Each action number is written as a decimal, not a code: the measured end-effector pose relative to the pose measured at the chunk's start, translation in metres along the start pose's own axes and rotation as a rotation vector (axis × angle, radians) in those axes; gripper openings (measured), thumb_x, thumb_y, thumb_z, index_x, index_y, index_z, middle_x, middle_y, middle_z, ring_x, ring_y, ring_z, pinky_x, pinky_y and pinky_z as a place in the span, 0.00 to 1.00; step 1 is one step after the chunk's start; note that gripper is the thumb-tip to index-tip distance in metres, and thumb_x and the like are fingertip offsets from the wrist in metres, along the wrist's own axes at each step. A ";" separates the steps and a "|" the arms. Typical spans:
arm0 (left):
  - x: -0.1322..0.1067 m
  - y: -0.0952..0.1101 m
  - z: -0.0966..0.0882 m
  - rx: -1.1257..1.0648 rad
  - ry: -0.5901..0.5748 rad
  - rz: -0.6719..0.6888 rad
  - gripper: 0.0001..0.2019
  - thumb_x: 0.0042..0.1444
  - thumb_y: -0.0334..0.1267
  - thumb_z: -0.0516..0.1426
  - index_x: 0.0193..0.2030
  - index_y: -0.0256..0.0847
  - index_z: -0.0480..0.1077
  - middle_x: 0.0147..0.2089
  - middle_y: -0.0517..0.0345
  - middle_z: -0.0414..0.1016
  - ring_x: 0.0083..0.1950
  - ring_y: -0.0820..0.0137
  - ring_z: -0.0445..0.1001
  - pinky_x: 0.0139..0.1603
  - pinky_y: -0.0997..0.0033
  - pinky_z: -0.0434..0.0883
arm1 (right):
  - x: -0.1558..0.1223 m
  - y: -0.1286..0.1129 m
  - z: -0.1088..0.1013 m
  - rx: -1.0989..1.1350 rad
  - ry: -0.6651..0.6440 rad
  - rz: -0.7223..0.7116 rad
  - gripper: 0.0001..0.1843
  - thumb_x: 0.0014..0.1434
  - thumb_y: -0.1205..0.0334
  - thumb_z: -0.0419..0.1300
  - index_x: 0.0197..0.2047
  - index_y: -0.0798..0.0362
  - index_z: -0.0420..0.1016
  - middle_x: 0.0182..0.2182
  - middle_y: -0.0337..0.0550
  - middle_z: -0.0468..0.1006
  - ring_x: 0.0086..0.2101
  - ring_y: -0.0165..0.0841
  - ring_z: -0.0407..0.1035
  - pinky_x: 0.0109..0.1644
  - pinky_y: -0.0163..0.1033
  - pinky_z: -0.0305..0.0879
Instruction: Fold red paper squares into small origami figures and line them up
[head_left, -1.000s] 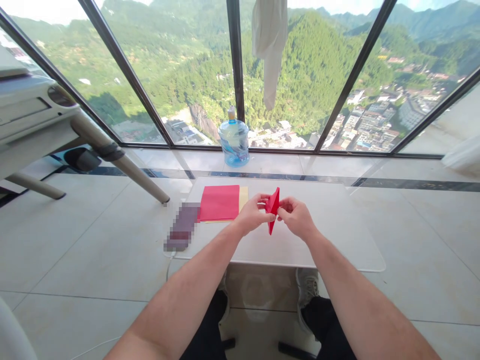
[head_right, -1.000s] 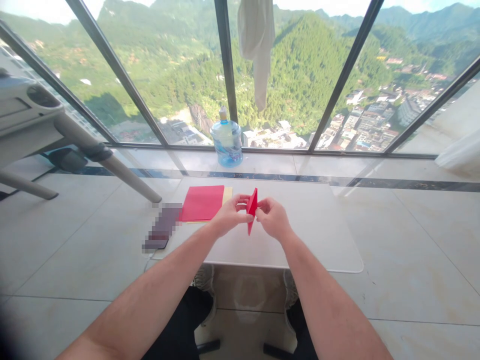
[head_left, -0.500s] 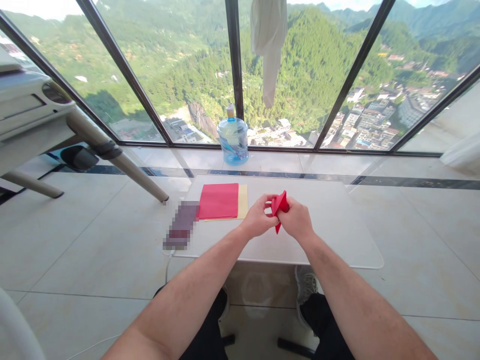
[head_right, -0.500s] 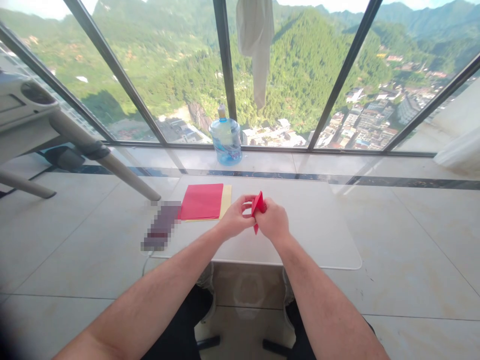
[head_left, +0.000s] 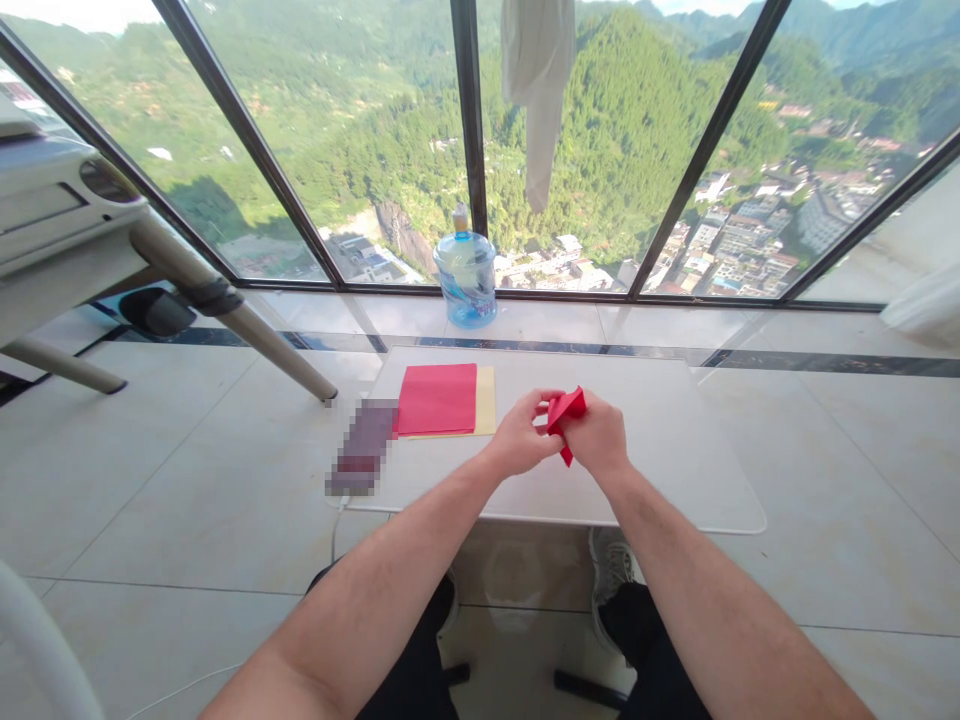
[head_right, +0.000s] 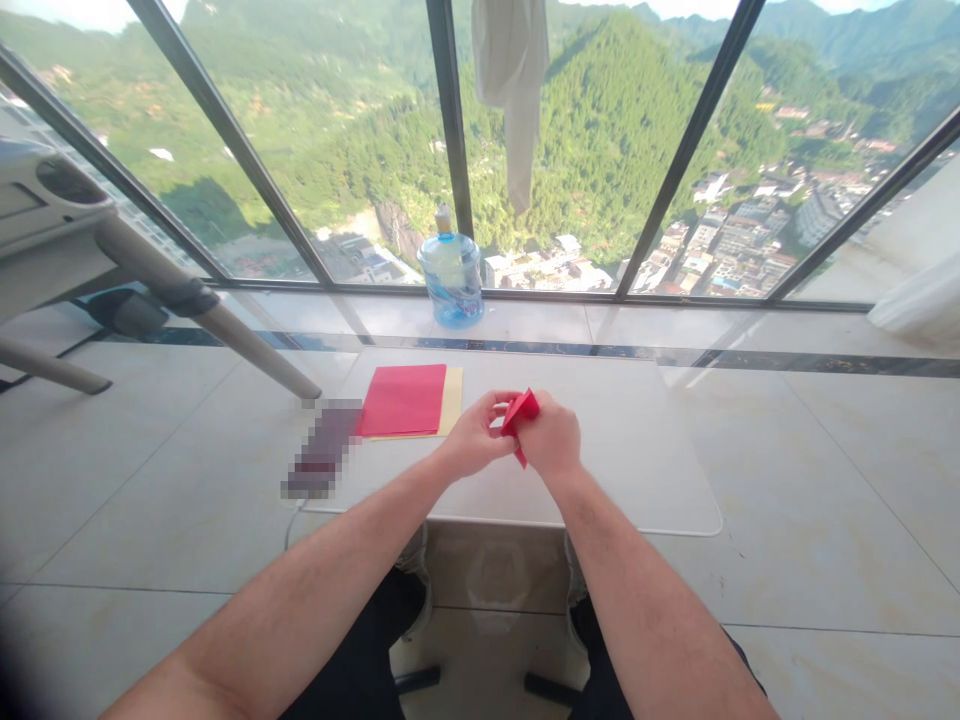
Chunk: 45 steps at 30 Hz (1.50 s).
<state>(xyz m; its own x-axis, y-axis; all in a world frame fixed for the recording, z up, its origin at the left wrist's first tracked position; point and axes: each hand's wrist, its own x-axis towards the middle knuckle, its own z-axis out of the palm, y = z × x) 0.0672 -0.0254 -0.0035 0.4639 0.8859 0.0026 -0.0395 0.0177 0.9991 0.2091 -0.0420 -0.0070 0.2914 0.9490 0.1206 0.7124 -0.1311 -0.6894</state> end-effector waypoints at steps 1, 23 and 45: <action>0.000 0.000 0.000 -0.010 0.004 -0.008 0.30 0.40 0.22 0.60 0.54 0.39 0.69 0.54 0.47 0.74 0.59 0.59 0.71 0.53 0.60 0.75 | 0.000 0.000 0.000 -0.004 0.007 0.005 0.04 0.52 0.60 0.59 0.27 0.48 0.68 0.23 0.41 0.76 0.23 0.35 0.67 0.28 0.38 0.56; 0.007 0.004 -0.013 -0.470 0.179 -0.269 0.22 0.44 0.26 0.60 0.49 0.39 0.75 0.42 0.52 0.80 0.43 0.65 0.79 0.46 0.60 0.76 | 0.004 0.004 -0.003 0.449 -0.121 -0.064 0.19 0.60 0.59 0.54 0.48 0.48 0.83 0.28 0.39 0.82 0.26 0.33 0.72 0.31 0.37 0.68; 0.007 0.012 -0.014 -0.666 0.267 -0.283 0.25 0.48 0.23 0.55 0.56 0.30 0.70 0.38 0.47 0.80 0.36 0.68 0.78 0.41 0.67 0.75 | 0.005 0.012 -0.002 0.355 -0.036 -0.145 0.23 0.56 0.65 0.53 0.50 0.47 0.83 0.40 0.41 0.85 0.36 0.37 0.78 0.39 0.41 0.74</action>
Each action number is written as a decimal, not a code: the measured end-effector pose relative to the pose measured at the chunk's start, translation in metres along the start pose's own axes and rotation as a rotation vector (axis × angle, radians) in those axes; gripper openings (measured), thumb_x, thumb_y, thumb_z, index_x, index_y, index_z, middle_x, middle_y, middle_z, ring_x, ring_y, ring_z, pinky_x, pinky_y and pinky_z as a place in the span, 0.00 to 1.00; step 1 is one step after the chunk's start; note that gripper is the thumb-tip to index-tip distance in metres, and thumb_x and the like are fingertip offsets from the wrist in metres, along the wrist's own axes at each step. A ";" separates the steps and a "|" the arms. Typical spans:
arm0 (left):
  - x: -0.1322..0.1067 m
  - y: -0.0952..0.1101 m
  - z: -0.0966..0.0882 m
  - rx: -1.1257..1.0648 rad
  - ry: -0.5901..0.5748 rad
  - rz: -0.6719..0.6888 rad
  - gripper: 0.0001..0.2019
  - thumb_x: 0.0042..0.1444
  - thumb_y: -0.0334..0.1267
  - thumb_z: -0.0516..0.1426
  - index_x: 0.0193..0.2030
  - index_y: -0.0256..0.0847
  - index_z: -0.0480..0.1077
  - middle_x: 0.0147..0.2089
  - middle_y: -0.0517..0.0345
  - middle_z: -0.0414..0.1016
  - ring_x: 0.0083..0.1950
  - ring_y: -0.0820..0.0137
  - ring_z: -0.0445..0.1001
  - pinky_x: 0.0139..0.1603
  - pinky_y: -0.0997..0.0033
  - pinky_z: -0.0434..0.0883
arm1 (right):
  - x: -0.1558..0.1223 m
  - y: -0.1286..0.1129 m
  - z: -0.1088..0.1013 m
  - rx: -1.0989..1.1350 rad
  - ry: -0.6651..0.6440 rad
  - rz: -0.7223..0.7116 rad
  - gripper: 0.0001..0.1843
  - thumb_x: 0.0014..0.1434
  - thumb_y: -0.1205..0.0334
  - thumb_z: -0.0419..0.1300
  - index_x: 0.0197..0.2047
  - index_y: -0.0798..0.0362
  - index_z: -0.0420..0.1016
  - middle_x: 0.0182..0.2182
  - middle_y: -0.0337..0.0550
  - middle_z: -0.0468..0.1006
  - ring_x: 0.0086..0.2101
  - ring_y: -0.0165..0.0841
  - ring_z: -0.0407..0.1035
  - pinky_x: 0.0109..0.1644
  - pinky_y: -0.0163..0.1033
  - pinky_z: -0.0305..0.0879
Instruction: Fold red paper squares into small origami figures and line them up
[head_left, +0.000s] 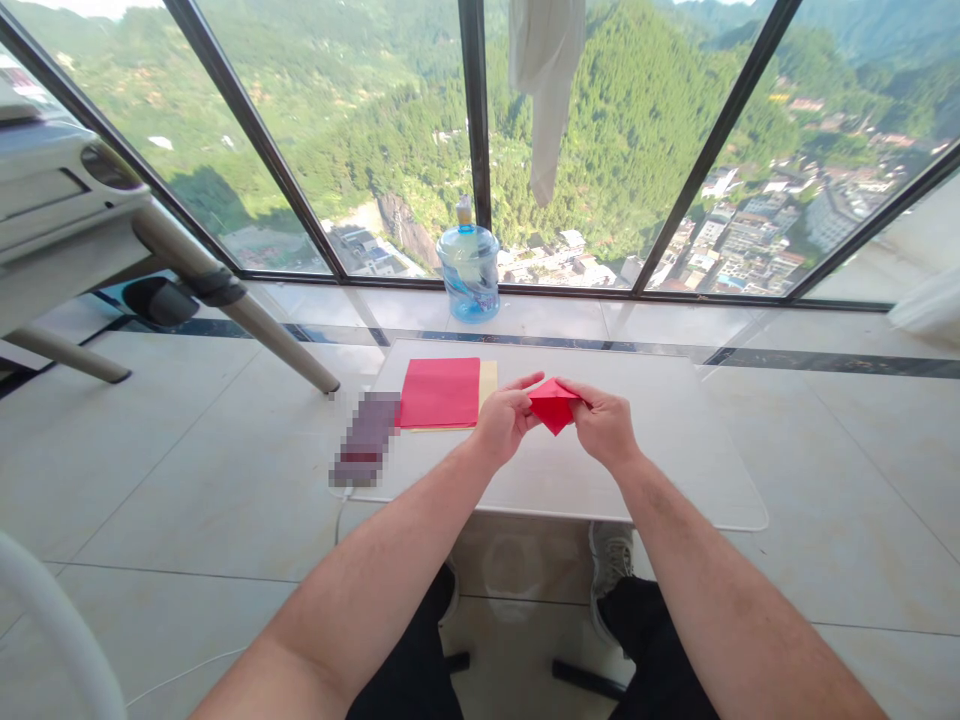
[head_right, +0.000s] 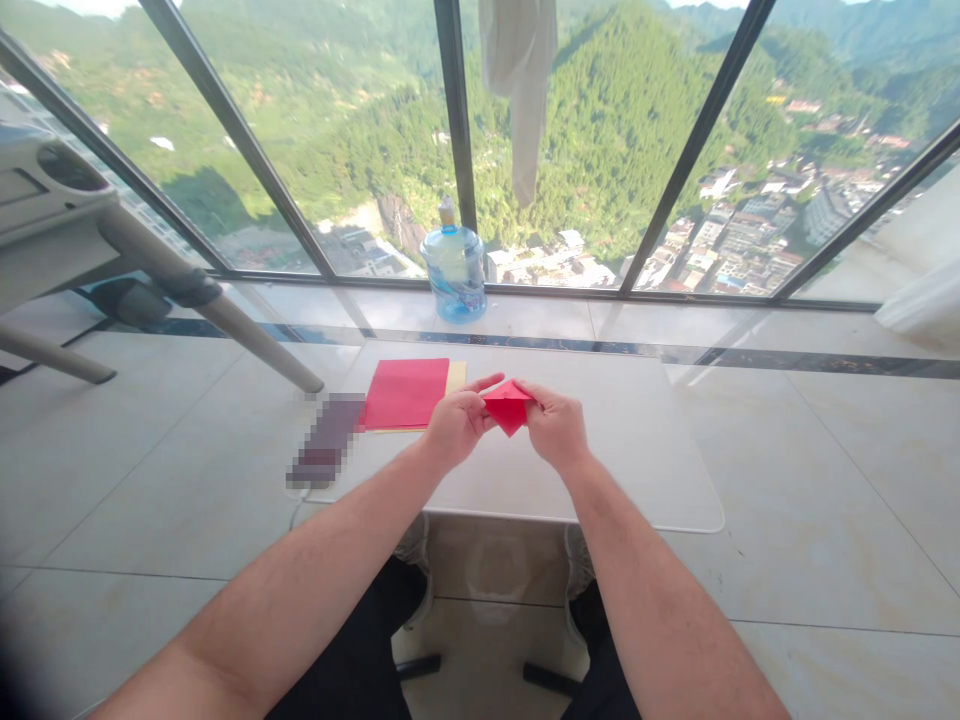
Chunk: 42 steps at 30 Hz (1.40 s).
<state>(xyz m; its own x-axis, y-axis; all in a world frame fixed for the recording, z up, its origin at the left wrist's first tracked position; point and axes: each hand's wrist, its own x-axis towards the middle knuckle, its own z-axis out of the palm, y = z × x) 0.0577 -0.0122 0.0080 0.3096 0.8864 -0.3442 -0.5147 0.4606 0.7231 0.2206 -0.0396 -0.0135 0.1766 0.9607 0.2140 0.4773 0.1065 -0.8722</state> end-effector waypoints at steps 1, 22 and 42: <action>0.000 0.001 0.000 -0.015 -0.009 -0.020 0.22 0.51 0.27 0.56 0.55 0.31 0.70 0.37 0.49 0.80 0.35 0.69 0.77 0.40 0.68 0.75 | 0.000 0.001 0.000 -0.030 0.002 -0.043 0.23 0.56 0.66 0.53 0.51 0.47 0.83 0.43 0.41 0.85 0.39 0.38 0.79 0.42 0.42 0.75; 0.010 0.005 -0.009 -0.008 0.174 0.192 0.17 0.55 0.29 0.63 0.51 0.35 0.68 0.39 0.52 0.78 0.37 0.70 0.79 0.45 0.67 0.75 | 0.002 -0.013 0.002 0.447 -0.193 0.241 0.15 0.56 0.49 0.65 0.37 0.53 0.79 0.36 0.47 0.83 0.41 0.40 0.77 0.42 0.43 0.74; 0.005 -0.005 -0.005 0.205 0.037 0.122 0.30 0.48 0.32 0.67 0.59 0.40 0.66 0.40 0.53 0.79 0.37 0.67 0.78 0.42 0.65 0.74 | 0.004 0.001 0.005 0.406 -0.034 0.083 0.14 0.55 0.50 0.67 0.38 0.52 0.82 0.52 0.51 0.80 0.47 0.42 0.77 0.52 0.48 0.75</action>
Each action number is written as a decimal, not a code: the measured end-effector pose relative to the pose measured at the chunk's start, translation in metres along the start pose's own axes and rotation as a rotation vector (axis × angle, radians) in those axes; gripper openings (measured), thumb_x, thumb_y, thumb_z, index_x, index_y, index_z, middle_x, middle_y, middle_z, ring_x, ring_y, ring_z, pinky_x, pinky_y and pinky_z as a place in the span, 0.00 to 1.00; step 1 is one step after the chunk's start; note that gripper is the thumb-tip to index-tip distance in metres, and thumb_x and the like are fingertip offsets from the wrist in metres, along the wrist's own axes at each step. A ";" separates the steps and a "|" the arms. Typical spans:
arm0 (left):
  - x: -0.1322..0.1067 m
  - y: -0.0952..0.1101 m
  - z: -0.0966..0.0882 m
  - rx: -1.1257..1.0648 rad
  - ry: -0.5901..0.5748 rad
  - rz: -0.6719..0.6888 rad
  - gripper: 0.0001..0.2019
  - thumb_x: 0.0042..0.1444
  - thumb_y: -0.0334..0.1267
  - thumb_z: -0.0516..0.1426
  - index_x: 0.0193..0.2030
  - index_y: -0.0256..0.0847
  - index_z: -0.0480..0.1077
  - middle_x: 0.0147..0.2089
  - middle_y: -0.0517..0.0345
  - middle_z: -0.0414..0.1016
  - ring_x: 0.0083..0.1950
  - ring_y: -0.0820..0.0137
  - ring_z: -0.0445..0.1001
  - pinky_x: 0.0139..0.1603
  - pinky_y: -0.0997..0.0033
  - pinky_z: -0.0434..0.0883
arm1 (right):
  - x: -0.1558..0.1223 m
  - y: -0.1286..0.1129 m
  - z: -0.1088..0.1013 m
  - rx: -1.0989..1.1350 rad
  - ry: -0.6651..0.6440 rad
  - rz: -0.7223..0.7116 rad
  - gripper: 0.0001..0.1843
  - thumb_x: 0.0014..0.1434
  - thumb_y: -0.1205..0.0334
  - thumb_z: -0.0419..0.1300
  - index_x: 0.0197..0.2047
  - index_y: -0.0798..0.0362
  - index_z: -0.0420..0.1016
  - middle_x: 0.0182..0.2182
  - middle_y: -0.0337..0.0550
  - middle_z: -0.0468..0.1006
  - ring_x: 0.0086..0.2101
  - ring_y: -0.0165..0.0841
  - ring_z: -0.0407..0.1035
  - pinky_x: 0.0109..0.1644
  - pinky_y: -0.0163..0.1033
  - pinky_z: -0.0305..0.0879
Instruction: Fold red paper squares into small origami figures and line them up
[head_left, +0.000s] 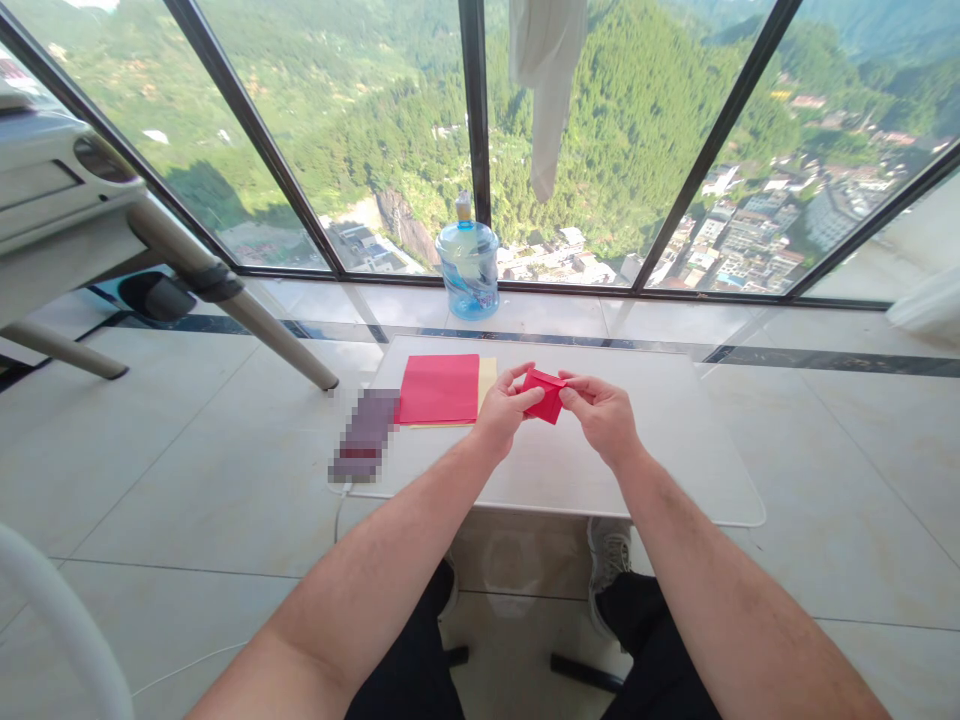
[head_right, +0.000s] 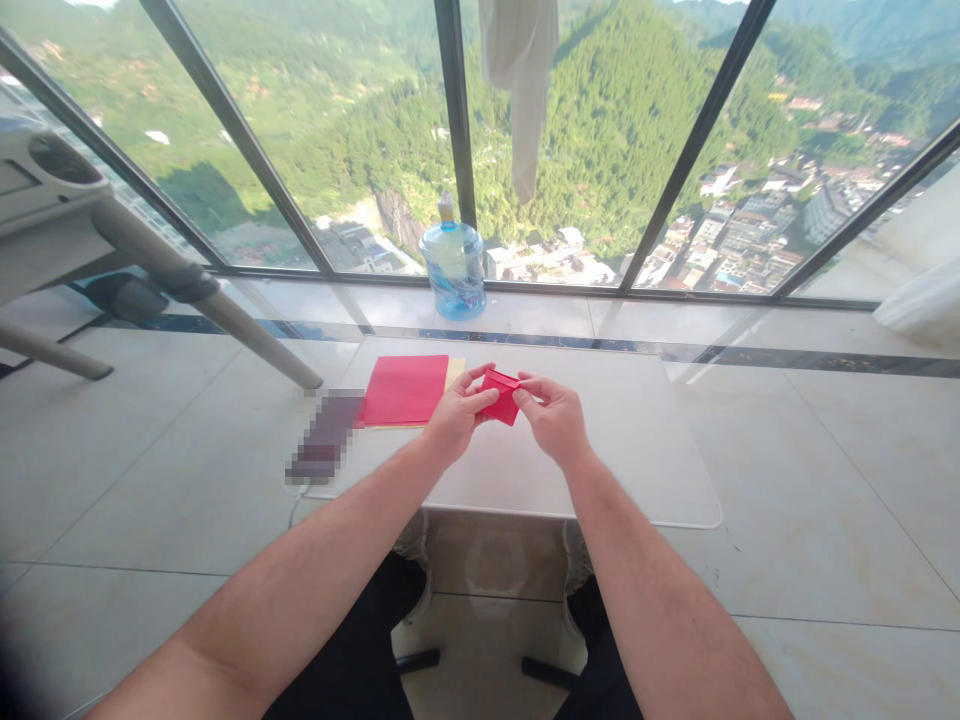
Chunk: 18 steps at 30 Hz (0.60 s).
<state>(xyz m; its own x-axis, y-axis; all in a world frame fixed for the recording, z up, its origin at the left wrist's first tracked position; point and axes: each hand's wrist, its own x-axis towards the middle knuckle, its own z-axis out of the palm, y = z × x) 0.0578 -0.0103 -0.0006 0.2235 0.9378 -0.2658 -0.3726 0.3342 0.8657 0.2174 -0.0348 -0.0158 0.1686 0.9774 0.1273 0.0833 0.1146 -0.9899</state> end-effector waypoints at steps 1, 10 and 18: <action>0.000 -0.001 0.000 0.024 -0.007 0.008 0.30 0.48 0.32 0.67 0.58 0.41 0.67 0.40 0.53 0.79 0.37 0.67 0.78 0.41 0.65 0.73 | 0.000 0.000 0.000 0.002 0.002 -0.002 0.14 0.55 0.51 0.67 0.38 0.52 0.82 0.52 0.51 0.80 0.48 0.43 0.77 0.52 0.48 0.75; -0.003 -0.003 0.002 0.262 0.035 0.060 0.27 0.49 0.38 0.68 0.55 0.40 0.66 0.44 0.49 0.78 0.37 0.65 0.79 0.40 0.64 0.75 | -0.006 -0.010 0.003 -0.201 0.071 -0.008 0.16 0.53 0.51 0.67 0.41 0.51 0.82 0.56 0.52 0.78 0.42 0.42 0.79 0.40 0.44 0.78; -0.009 -0.003 0.006 0.494 0.019 0.176 0.12 0.51 0.40 0.65 0.44 0.44 0.76 0.41 0.56 0.77 0.38 0.69 0.74 0.39 0.71 0.71 | -0.008 -0.009 0.005 -0.357 0.098 -0.053 0.13 0.57 0.54 0.62 0.40 0.49 0.83 0.52 0.48 0.81 0.36 0.40 0.80 0.43 0.45 0.78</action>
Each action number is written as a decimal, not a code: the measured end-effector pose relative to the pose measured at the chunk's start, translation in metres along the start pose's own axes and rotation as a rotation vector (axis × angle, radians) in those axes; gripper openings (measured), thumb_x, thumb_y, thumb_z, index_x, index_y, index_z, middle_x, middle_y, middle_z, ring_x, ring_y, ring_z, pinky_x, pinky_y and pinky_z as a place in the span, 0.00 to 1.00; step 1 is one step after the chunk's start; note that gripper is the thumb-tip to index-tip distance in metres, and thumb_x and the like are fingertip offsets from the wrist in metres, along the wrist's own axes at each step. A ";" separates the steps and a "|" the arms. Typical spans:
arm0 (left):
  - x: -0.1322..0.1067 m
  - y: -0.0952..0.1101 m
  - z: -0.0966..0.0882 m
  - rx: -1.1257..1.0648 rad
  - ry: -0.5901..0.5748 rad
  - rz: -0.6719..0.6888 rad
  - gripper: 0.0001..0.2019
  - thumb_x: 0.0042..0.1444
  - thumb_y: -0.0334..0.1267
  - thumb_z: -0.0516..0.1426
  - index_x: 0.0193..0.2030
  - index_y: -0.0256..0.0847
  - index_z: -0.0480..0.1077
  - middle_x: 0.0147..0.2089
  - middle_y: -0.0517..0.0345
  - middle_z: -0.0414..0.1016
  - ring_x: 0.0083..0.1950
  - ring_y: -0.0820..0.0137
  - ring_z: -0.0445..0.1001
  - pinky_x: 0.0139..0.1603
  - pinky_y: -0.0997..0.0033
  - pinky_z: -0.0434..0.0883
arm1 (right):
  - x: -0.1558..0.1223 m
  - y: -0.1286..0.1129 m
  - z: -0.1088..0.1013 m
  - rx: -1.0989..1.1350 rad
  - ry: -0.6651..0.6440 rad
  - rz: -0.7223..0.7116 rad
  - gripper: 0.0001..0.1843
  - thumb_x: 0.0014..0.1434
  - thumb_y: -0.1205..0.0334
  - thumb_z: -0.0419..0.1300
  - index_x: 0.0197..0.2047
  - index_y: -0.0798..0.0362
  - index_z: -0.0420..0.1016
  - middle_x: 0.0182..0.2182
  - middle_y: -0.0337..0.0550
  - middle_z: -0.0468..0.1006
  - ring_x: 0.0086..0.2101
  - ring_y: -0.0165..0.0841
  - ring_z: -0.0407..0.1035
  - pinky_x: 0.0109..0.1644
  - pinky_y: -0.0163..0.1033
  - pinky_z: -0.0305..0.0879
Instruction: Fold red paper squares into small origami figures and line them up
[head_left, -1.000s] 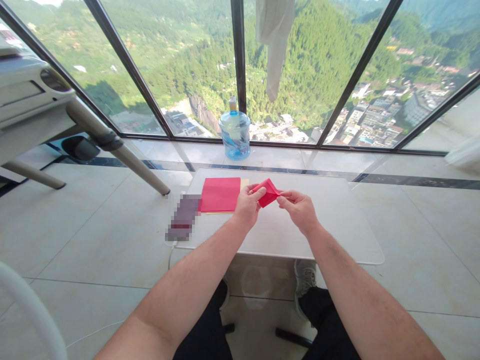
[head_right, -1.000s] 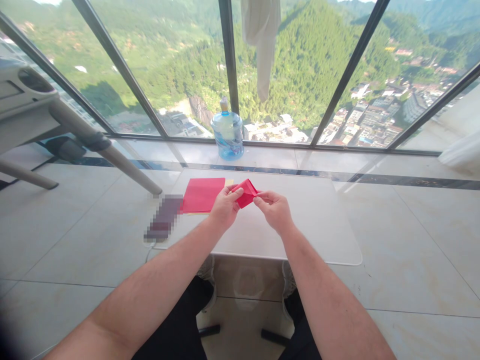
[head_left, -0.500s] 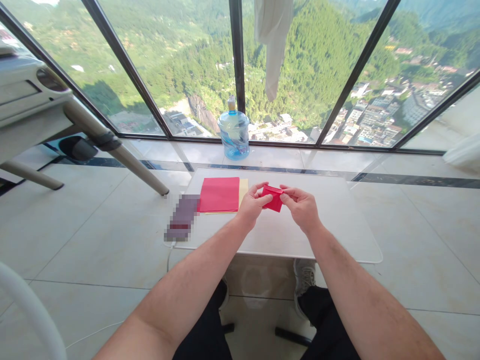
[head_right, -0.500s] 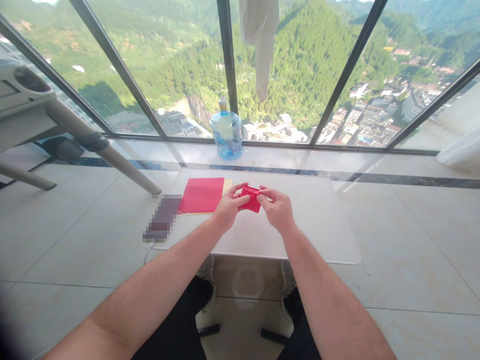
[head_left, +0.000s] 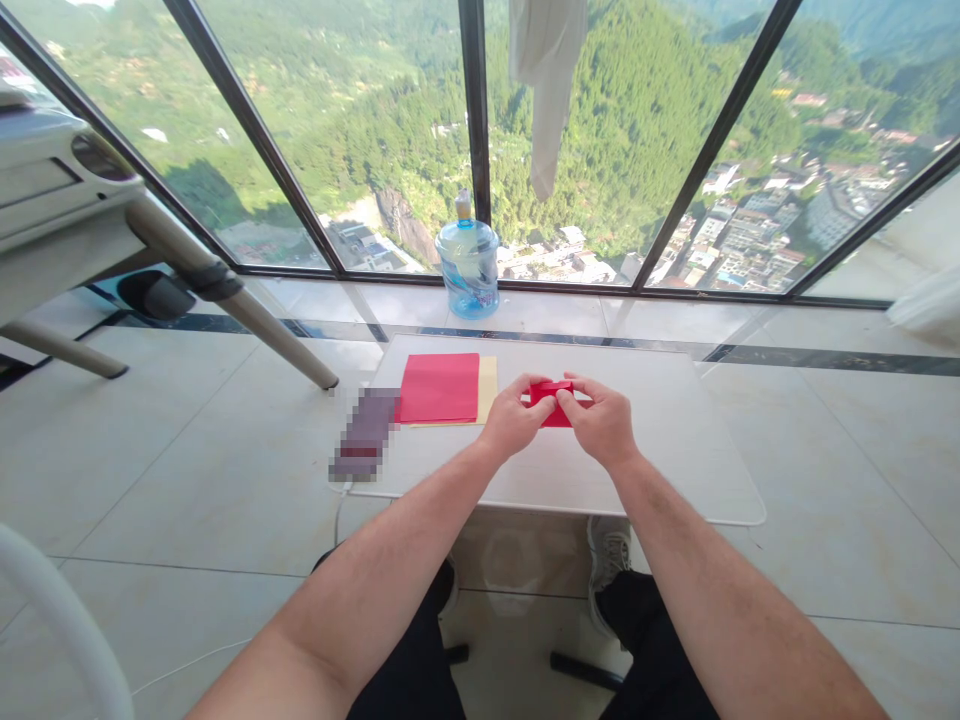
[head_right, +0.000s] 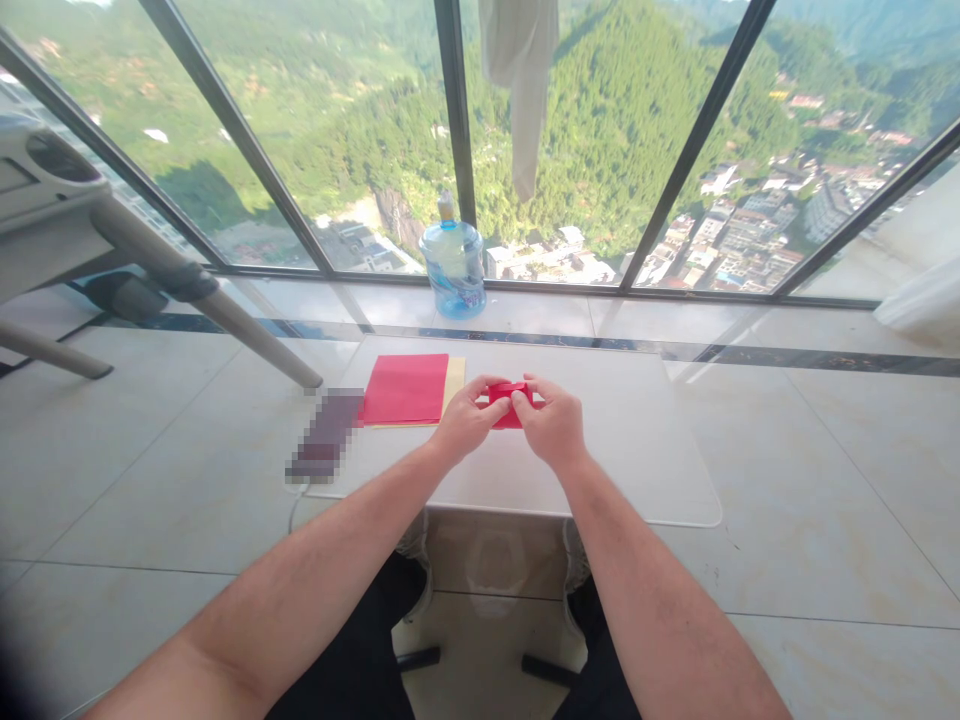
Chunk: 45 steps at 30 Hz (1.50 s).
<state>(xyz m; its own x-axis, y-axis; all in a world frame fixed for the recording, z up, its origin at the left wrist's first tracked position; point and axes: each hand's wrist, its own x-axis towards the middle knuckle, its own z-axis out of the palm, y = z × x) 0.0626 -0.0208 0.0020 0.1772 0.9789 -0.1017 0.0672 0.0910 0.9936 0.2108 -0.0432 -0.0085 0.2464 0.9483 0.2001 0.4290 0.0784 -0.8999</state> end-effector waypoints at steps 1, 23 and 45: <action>0.000 -0.001 0.000 -0.010 -0.007 0.003 0.10 0.52 0.41 0.65 0.41 0.43 0.77 0.40 0.57 0.77 0.38 0.69 0.73 0.39 0.72 0.70 | 0.000 0.000 0.000 0.000 -0.005 -0.006 0.13 0.57 0.54 0.62 0.41 0.49 0.83 0.52 0.48 0.81 0.37 0.40 0.80 0.43 0.45 0.78; 0.001 0.000 -0.004 0.188 0.031 0.034 0.17 0.52 0.52 0.61 0.23 0.40 0.70 0.24 0.61 0.71 0.29 0.72 0.67 0.31 0.73 0.62 | -0.001 -0.001 0.000 0.076 -0.176 -0.029 0.13 0.59 0.58 0.58 0.41 0.49 0.85 0.51 0.46 0.82 0.51 0.42 0.76 0.55 0.46 0.74; 0.003 -0.007 -0.002 0.013 0.078 0.150 0.10 0.49 0.38 0.65 0.38 0.40 0.74 0.35 0.58 0.78 0.36 0.69 0.75 0.37 0.71 0.71 | 0.005 -0.001 -0.001 0.268 -0.044 0.081 0.12 0.51 0.52 0.68 0.33 0.52 0.80 0.29 0.44 0.84 0.32 0.39 0.78 0.38 0.42 0.74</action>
<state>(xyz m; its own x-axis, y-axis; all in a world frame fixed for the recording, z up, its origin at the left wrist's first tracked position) 0.0604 -0.0185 -0.0052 0.1092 0.9927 0.0520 0.0590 -0.0587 0.9965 0.2126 -0.0392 -0.0058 0.2300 0.9668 0.1114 0.1631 0.0745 -0.9838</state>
